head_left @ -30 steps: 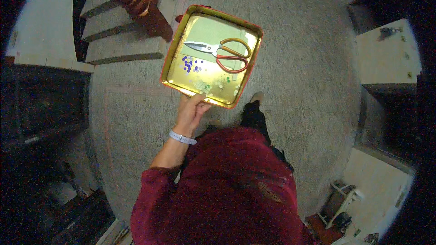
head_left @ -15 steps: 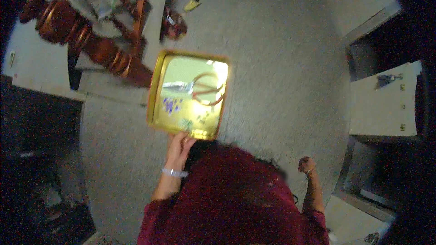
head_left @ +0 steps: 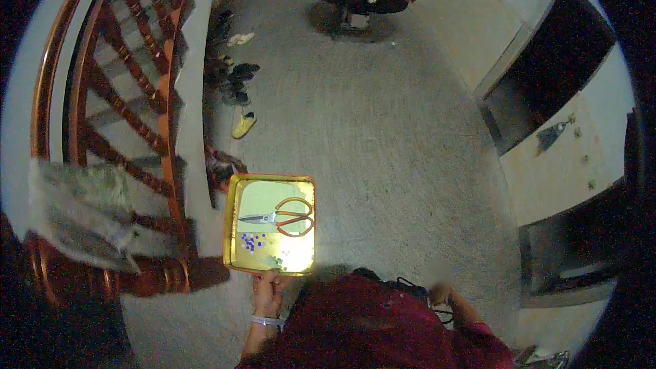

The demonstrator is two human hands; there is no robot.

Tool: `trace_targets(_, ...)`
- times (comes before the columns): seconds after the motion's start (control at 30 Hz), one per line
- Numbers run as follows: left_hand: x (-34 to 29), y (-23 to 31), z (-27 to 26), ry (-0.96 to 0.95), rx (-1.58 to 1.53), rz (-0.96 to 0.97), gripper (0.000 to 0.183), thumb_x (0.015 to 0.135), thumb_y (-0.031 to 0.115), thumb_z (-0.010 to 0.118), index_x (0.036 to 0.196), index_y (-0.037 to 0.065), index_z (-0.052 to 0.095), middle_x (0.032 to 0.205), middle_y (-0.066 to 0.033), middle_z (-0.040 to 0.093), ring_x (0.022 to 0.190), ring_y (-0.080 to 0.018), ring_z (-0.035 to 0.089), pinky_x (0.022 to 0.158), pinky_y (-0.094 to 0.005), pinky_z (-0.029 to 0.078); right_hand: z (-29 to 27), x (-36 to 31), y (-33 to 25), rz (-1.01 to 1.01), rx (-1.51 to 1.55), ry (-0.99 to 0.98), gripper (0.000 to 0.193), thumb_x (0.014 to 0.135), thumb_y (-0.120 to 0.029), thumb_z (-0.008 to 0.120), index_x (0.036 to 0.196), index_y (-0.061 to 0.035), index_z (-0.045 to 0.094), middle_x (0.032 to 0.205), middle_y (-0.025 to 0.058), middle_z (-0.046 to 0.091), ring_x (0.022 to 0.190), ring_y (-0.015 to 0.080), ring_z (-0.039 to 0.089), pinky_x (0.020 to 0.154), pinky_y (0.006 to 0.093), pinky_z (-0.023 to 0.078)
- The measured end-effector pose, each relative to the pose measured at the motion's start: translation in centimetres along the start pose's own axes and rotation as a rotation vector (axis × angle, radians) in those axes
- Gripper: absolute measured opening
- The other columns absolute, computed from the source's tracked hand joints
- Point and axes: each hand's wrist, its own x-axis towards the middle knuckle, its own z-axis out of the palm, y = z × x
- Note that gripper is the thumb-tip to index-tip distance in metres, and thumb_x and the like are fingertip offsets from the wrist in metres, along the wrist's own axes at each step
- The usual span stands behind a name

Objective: The person folds a strip of light green paper on a table and uses scissors to cut it into small pieces. The person then places the cut pieces into a gold-colored tray containing other small items.

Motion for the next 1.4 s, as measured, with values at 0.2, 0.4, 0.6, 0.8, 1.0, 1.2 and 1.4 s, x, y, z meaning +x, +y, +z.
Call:
trace_targets(0.2, -0.1, -0.3, 1.7, 0.026, -0.057, 0.053, 0.011, 0.08, 0.002, 0.06, 0.088, 0.008, 0.056, 0.069, -0.0003, 0.054, 0.062, -0.0122, 0.054, 0.071, -0.0407, 0.058, 3.2, -3.3, 3.9, 0.085, 0.084, -0.116, 0.018, 0.084, -0.019, 0.06, 0.079, -0.0026, 0.064, 0.07, 0.0105, 0.063, 0.061, 0.0209, 0.06, 0.057, 0.0359, 0.048)
trace_targets(0.4, -0.5, -0.7, 0.0, -0.07, 0.103, 0.205, 0.005, 0.083, 0.004, 0.057, 0.087, 0.005, 0.055, 0.065, -0.0024, 0.053, 0.055, -0.0138, 0.051, 0.065, -0.0385, 0.056, -3.8, 4.3, 1.4, -0.082, 0.008, 0.081, 0.018, 0.083, -0.02, 0.061, 0.078, -0.0028, 0.063, 0.07, 0.0111, 0.063, 0.06, 0.0219, 0.06, 0.056, 0.0371, 0.048)
trace_targets(0.6, -1.0, -1.4, 2.6, -0.006, -0.082, 0.141, 0.005, 0.084, 0.002, 0.055, 0.084, 0.004, 0.05, 0.064, -0.0029, 0.046, 0.056, -0.0155, 0.048, 0.075, -0.0478, 0.055, -17.7, 12.5, -7.4, -0.281, -0.053, 0.336, 0.019, 0.082, -0.021, 0.061, 0.077, -0.0029, 0.062, 0.07, 0.0118, 0.063, 0.06, 0.0229, 0.059, 0.056, 0.0382, 0.048)
trace_targets(0.8, 1.0, -2.1, 2.4, 0.168, -0.107, 0.098, 0.007, 0.082, 0.001, 0.057, 0.088, 0.002, 0.053, 0.065, -0.0042, 0.048, 0.057, -0.0179, 0.05, 0.073, -0.0511, 0.056, -28.0, 16.8, -18.1, -0.523, 0.112, 0.486, 0.02, 0.081, -0.022, 0.061, 0.076, -0.0031, 0.061, 0.07, 0.0124, 0.063, 0.059, 0.0239, 0.059, 0.056, 0.0394, 0.048)
trace_targets(1.0, -0.1, -1.0, 1.5, -0.055, 0.282, 0.296, 0.017, 0.087, 0.02, 0.061, 0.079, 0.007, 0.053, 0.063, -0.0011, 0.05, 0.055, -0.0133, 0.049, 0.047, -0.0268, 0.041, -21.7, 14.7, -11.8, -0.314, -0.015, 0.382, 0.021, 0.084, -0.024, 0.061, 0.078, -0.0043, 0.062, 0.07, 0.0091, 0.063, 0.06, 0.0227, 0.06, 0.056, 0.0389, 0.048)
trace_targets(1.2, -1.5, -1.5, 3.2, -0.05, 0.179, 0.141, 0.026, 0.094, 0.021, 0.056, 0.072, 0.011, 0.046, 0.066, -0.0009, 0.047, 0.057, -0.0125, 0.044, 0.054, -0.026, 0.042, -3.0, 10.0, 16.1, -0.666, 0.179, 0.302, 0.013, 0.077, -0.018, 0.069, 0.074, -0.0054, 0.066, 0.069, 0.0102, 0.065, 0.062, 0.0254, 0.063, 0.055, 0.0385, 0.05)
trace_targets(1.4, -0.9, -2.0, 0.4, -0.167, 0.099, 0.269, 0.021, 0.093, 0.016, 0.056, 0.075, 0.008, 0.048, 0.067, -0.004, 0.047, 0.063, -0.0178, 0.047, 0.076, -0.039, 0.053, 0.0, 0.3, 11.2, -0.256, 0.639, 0.06, 0.007, 0.078, -0.012, 0.071, 0.081, -0.0053, 0.069, 0.075, 0.0112, 0.067, 0.069, 0.0239, 0.067, 0.063, 0.0399, 0.056)
